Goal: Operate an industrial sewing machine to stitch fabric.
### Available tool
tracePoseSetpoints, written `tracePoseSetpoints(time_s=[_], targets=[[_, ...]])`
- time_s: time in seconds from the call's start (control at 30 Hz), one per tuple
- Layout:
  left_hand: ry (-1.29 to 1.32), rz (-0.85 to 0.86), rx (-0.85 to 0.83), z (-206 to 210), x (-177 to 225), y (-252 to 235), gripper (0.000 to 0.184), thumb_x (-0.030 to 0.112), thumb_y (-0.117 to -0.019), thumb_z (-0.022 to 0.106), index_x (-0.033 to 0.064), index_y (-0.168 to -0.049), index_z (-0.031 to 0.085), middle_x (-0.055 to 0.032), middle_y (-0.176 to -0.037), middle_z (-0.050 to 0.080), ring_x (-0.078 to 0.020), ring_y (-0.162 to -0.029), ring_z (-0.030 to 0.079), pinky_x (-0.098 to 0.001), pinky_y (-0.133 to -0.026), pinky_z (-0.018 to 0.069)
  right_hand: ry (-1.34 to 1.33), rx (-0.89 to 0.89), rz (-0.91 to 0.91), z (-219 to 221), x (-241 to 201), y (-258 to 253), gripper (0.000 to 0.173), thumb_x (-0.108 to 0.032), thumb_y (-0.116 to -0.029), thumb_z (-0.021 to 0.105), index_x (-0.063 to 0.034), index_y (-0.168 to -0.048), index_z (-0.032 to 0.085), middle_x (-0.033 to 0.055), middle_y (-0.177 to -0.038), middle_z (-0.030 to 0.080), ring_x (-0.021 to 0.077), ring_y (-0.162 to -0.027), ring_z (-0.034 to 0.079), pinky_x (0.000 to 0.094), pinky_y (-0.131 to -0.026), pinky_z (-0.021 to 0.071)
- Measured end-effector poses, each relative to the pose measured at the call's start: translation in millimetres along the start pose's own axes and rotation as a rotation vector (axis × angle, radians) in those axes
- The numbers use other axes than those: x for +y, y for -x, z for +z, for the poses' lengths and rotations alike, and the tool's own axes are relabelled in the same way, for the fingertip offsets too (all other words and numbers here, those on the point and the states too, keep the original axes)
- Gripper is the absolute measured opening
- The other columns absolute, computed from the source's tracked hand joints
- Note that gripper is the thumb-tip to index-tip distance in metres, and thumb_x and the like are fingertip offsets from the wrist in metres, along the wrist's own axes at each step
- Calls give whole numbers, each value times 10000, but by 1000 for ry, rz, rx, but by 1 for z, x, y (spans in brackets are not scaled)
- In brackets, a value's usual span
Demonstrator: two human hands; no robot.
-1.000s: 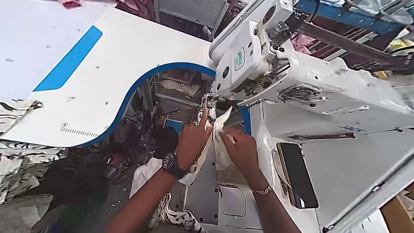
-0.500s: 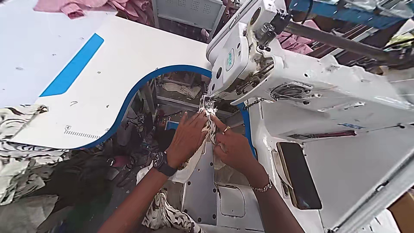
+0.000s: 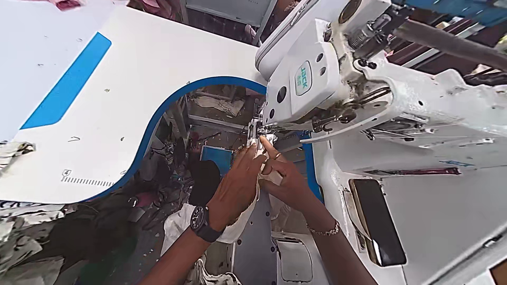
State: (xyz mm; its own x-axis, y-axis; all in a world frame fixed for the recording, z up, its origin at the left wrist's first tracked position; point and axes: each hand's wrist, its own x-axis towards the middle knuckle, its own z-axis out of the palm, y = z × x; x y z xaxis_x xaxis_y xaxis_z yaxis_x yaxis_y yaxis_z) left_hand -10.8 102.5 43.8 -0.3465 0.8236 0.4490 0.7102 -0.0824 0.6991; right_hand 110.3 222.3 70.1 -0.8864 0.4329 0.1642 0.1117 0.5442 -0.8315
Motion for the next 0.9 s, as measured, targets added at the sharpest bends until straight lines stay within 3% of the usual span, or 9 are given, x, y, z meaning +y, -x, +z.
tracePoseSetpoints(time_s=[0.13,0.3,0.47,0.53,0.63,0.7,0.77,0.83,0.9], targets=[[25,6,5,3,-3,-1,265,-49,-935,533,-23,-1157,676,-291,-1389,590,-455,-1285,590,-481,-1033,523,115,167,-6,7,-9,10,195,-200,-808,711,-23,-738,667,210,-1394,620,-7,-968,627,148,-747,471],[-13,-7,31,8,-3,-5,251,-48,-952,522,-7,-1146,678,-284,-1364,609,-443,-1258,614,-455,-989,549,29,132,27,2,-2,5,142,-169,-813,699,-48,-750,660,207,-1409,612,45,-1224,615,171,-914,505],[-2,-20,56,12,-6,-9,239,-35,-972,518,-29,-1158,666,-270,-1374,611,-422,-1274,611,-434,-1015,536,72,158,46,5,-5,3,143,-182,-839,668,-47,-793,660,192,-1396,627,35,-1204,626,160,-891,508],[50,-55,51,13,-8,-12,256,-54,-965,520,-60,-1176,664,-284,-1343,623,-442,-1255,617,-477,-1005,539,183,237,46,18,-12,4,166,-186,-862,658,-25,-849,697,201,-1354,646,34,-992,663,163,-769,511],[97,-74,93,15,-13,-23,244,-74,-928,551,-80,-1141,671,-323,-1285,628,-490,-1179,631,-560,-959,530,453,312,5,31,-32,5,216,-176,-912,632,-5,-989,740,247,-1282,656,169,-781,674,280,-639,537],[154,-190,46,-4,-2,-14,252,20,-953,584,-80,-1171,661,-240,-1117,682,-389,-1066,664,-531,-915,532,629,321,30,25,-48,23,247,-176,-896,631,9,-995,762,208,-991,716,269,-698,681,395,-594,550],[292,-382,-191,-39,13,9,340,250,-1044,528,-2,-1258,611,-66,-860,627,-169,-776,606,-367,-741,520,725,189,172,8,-59,55,231,-167,-873,661,27,-953,758,177,-790,708,359,-685,696,551,-625,546],[342,-485,-408,-60,29,34,343,234,-1038,572,-14,-1269,616,-136,-866,671,-239,-762,650,-432,-741,536,619,-86,377,-12,-40,86,230,-192,-884,696,34,-872,735,169,-709,672,370,-685,671,609,-677,510],[259,-430,-373,-56,44,55,255,135,-1029,541,-39,-1169,665,-174,-856,685,-286,-758,673,-460,-730,541,369,-359,475,-35,-7,105,251,-220,-939,693,26,-937,744,151,-836,721,287,-826,698,537,-803,536]])
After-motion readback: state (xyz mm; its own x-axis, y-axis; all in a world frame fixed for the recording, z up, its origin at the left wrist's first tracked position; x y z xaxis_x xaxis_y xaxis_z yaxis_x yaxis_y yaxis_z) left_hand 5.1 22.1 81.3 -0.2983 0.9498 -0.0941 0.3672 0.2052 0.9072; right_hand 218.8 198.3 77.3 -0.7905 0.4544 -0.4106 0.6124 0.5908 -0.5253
